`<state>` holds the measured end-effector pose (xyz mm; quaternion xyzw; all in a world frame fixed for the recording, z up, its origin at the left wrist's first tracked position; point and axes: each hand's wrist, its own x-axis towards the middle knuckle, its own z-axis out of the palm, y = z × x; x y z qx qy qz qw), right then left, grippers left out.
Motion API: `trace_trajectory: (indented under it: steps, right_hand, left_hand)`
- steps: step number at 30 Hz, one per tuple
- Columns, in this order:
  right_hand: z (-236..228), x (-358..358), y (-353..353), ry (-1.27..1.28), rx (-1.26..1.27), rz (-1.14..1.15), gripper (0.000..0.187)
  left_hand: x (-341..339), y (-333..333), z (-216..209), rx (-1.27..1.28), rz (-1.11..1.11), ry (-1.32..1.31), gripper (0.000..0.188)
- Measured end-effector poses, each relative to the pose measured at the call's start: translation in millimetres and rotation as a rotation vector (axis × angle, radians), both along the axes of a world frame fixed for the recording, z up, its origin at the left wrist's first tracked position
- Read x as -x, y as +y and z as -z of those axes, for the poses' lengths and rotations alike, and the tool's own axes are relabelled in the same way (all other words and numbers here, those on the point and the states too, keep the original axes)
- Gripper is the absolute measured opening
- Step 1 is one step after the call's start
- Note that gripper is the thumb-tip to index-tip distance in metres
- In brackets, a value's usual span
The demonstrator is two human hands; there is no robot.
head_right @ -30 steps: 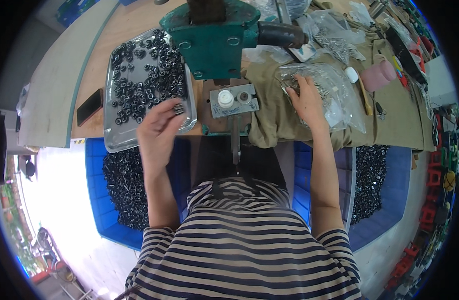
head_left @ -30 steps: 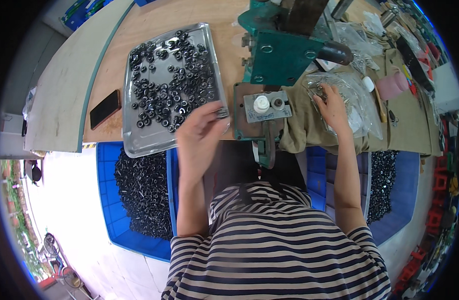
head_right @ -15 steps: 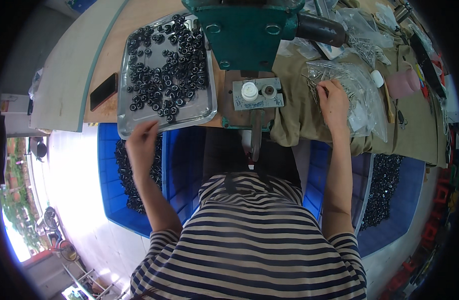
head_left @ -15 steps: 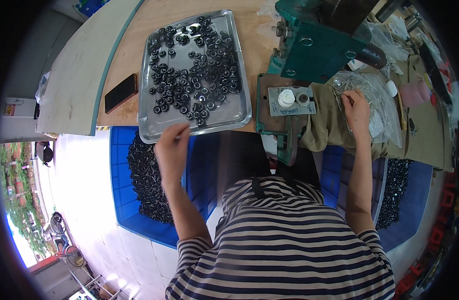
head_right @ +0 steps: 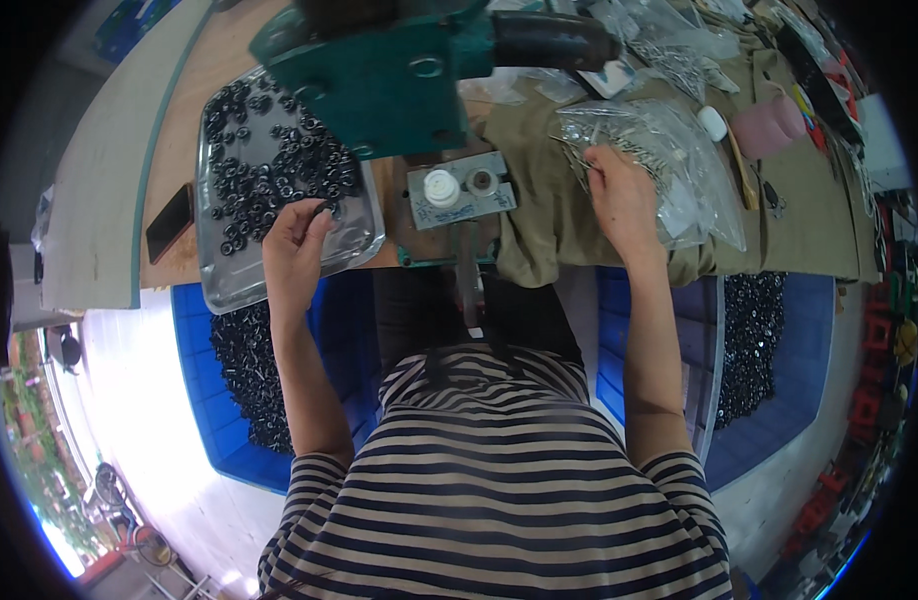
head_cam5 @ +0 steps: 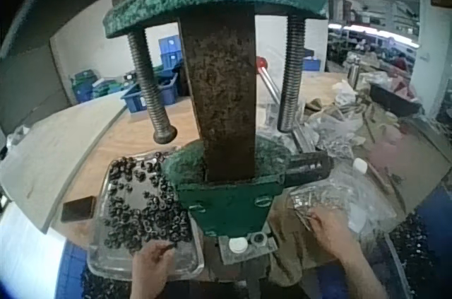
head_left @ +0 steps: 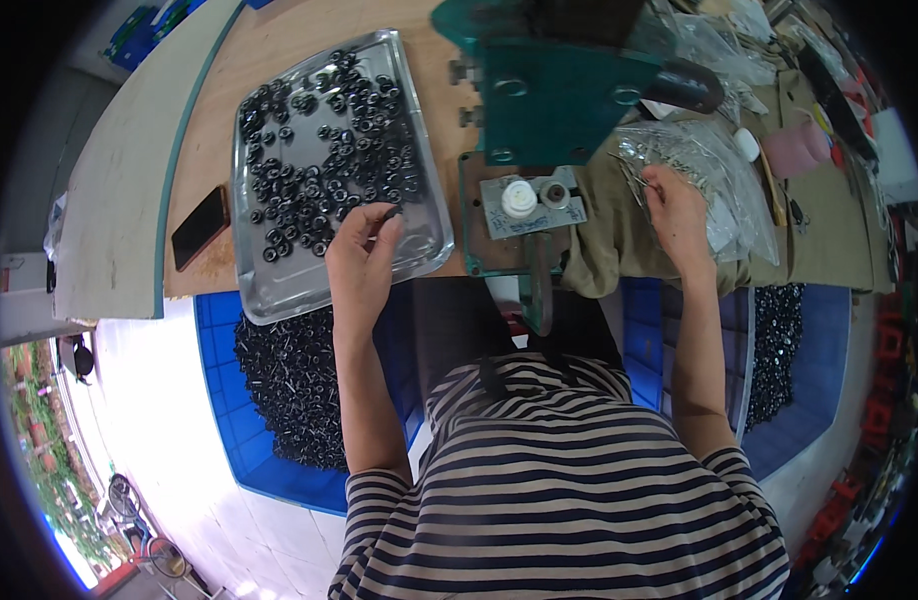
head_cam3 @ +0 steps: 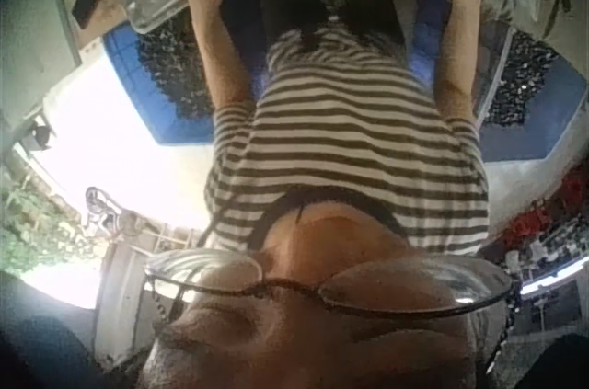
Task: The person assembles components by placing a black plastic piece and a metal ring into a manual press, then pulling the lever to join them.
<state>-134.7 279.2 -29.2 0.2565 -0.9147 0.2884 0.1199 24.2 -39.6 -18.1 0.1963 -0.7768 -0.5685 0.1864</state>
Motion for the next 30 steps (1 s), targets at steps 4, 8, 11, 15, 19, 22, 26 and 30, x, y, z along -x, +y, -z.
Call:
trace_trajectory:
  steps: [4,8,11,15,19,22,26,30]
  right_hand:
    - [-10.4,-6.8,-7.2,-0.024,0.079,0.031,0.025]
    - [-16.8,-15.8,-18.3,-0.207,0.272,-0.033,0.028]
    - [-21.3,-21.8,-26.7,-0.322,0.442,-0.140,0.026]
    - [-28.0,-28.8,-41.2,-0.545,0.695,-0.306,0.021]
    - [-29.7,-34.0,-65.6,-0.585,0.711,-0.355,0.017]
    - [-28.5,-37.6,-83.3,-0.473,0.744,-0.413,0.016]
    - [-29.6,-39.8,-95.6,-0.540,0.836,-0.396,0.013]
    - [-33.2,-38.5,-98.2,-0.431,0.701,-0.433,0.012]
  left_hand:
    - [16.6,38.4,-6.6,-0.244,0.185,0.215,0.022]
    - [38.7,67.9,-8.6,-0.245,0.312,0.173,0.018]
    - [45.9,75.0,-9.3,-0.022,0.258,0.099,0.019]
    - [46.4,72.4,-10.3,0.278,0.299,0.091,0.024]
    - [46.9,66.0,-9.3,0.151,0.322,0.086,0.022]
    - [47.0,61.7,-6.2,-0.136,0.433,0.023,0.024]
    - [48.1,67.2,0.2,-0.135,0.354,0.063,0.024]
    - [46.1,66.9,-1.6,-0.127,0.367,0.047,0.024]
